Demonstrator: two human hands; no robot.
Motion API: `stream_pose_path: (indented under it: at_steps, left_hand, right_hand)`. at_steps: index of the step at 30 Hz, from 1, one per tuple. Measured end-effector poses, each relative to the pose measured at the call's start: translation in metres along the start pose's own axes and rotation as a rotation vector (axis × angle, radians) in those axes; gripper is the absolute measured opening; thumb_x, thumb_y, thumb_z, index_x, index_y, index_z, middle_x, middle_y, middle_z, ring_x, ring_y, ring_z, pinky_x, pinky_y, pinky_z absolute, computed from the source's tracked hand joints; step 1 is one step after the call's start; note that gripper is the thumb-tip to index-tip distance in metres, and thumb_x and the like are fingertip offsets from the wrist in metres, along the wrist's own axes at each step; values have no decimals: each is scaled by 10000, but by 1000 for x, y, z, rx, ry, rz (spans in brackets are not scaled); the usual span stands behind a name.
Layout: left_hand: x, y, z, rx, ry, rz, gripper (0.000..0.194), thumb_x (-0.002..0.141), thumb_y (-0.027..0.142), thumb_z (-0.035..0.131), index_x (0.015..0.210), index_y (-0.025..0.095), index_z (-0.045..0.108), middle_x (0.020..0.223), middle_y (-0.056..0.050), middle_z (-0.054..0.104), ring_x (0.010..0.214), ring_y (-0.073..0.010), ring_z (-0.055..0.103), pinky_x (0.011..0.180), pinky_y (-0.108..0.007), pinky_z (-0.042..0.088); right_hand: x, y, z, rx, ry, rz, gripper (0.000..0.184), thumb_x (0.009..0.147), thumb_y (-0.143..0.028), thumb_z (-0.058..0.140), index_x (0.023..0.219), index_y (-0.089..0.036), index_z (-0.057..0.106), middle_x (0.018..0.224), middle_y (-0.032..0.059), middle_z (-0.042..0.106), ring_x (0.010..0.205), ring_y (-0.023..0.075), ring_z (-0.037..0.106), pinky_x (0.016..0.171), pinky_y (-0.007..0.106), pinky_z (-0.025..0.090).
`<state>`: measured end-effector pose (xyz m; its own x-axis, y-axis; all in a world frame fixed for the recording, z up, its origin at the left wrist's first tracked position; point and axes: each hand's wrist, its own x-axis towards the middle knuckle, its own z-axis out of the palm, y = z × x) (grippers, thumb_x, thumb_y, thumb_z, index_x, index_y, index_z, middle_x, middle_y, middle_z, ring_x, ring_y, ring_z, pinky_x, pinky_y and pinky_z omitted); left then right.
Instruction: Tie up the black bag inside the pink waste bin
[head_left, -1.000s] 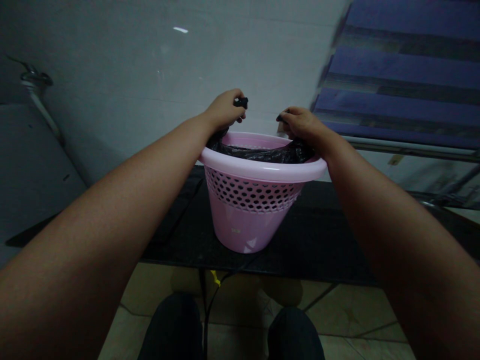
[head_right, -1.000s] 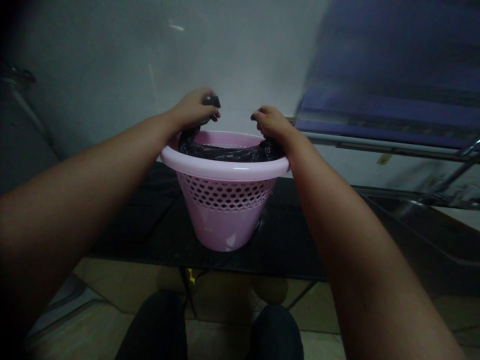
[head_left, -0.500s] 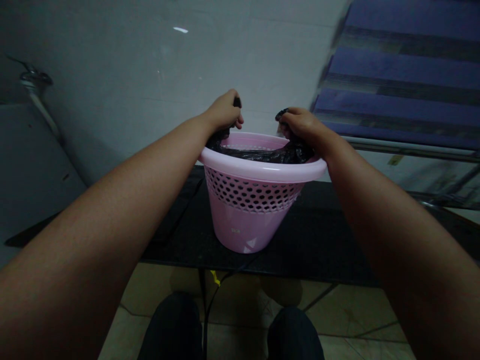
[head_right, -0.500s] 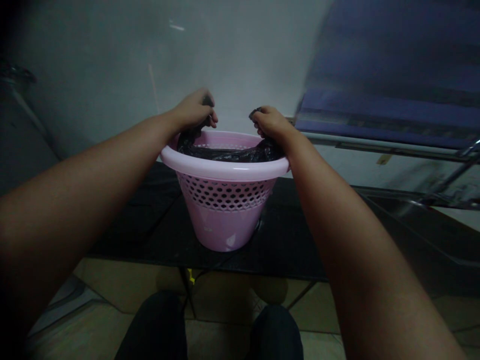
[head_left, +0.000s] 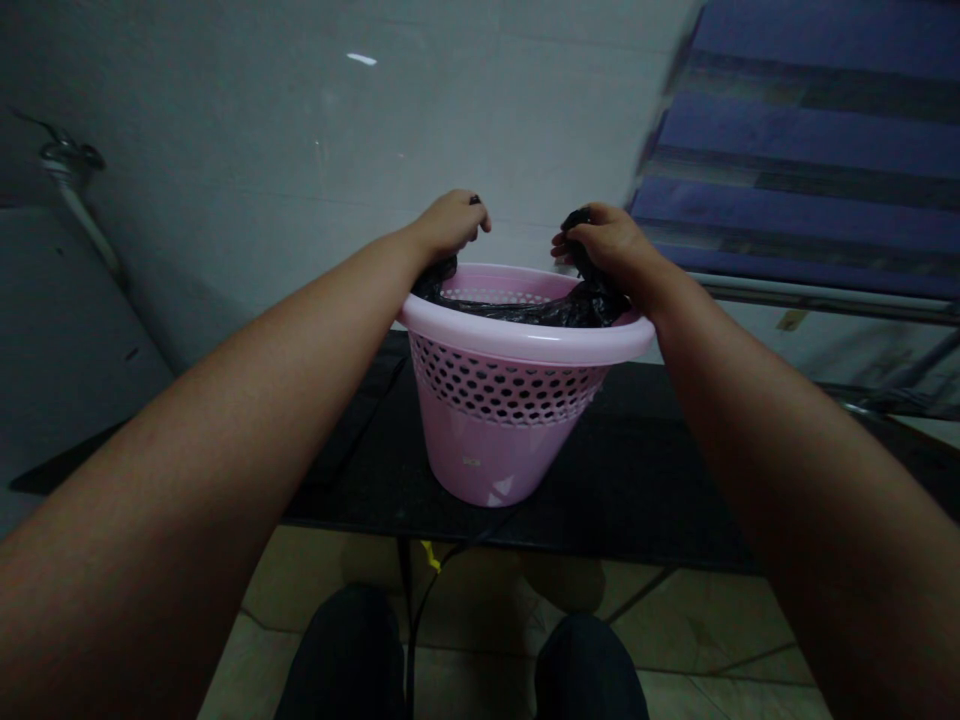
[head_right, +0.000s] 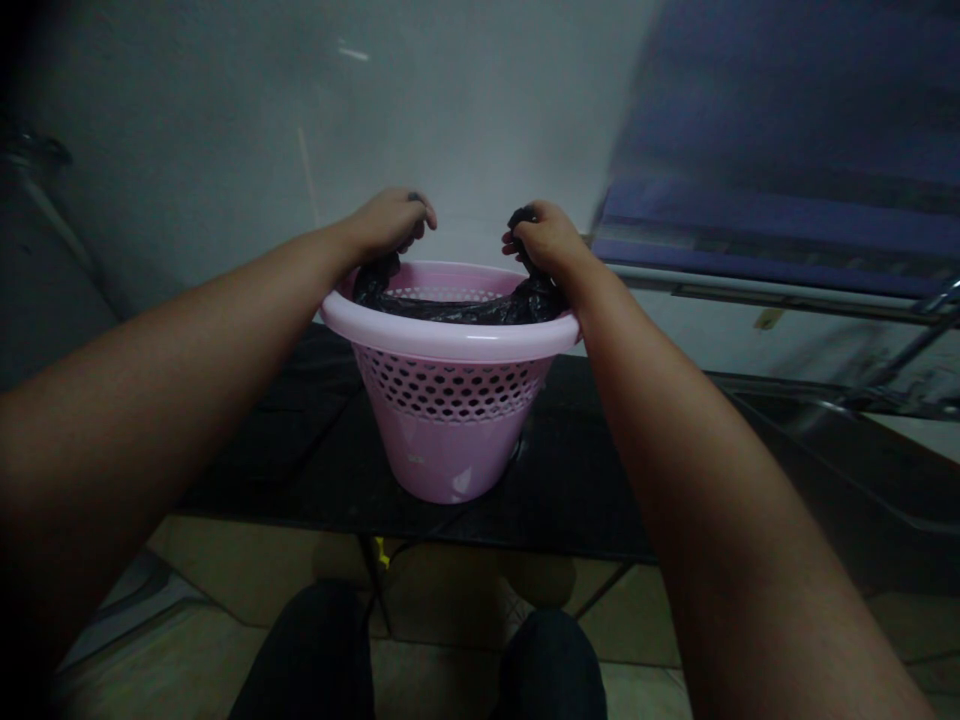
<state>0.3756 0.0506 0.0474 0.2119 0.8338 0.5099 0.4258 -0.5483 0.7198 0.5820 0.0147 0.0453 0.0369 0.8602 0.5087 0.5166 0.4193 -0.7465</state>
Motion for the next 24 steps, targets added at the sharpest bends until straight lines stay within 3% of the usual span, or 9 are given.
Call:
stream_pose_path:
  at_steps: [6,14,19,24]
  left_hand:
    - [-3,2,2,-30,-22,-1,104,692,156,508,679,188,606,556,-38,511,752,-228,595,713,-312,420]
    - [-3,9,1,-100,81,40,165,718,63,470,716,177,588,723,-68,624,883,-195,590,812,-278,428]
    - [-6,16,2,-318,90,-60,196,759,21,446,833,160,563,787,-68,627,834,-159,605,814,-301,466]
    - [-6,23,1,-605,118,-138,202,766,0,439,839,151,551,715,-48,593,760,-135,608,803,-295,498]
  right_hand:
    - [-8,-5,0,-8,-12,-1,143,800,-30,451,783,-172,453,729,19,527,628,101,547,606,232,447]
    - [-4,-10,3,-61,3,-38,188,779,5,438,774,-179,477,718,26,546,593,94,486,550,207,386]
    - [-3,-14,6,-33,-9,-6,231,738,41,385,742,-178,459,685,16,547,572,94,464,589,218,400]
    - [-2,-25,8,-17,-34,1,232,713,43,387,724,-173,473,662,9,547,570,94,475,595,212,402]
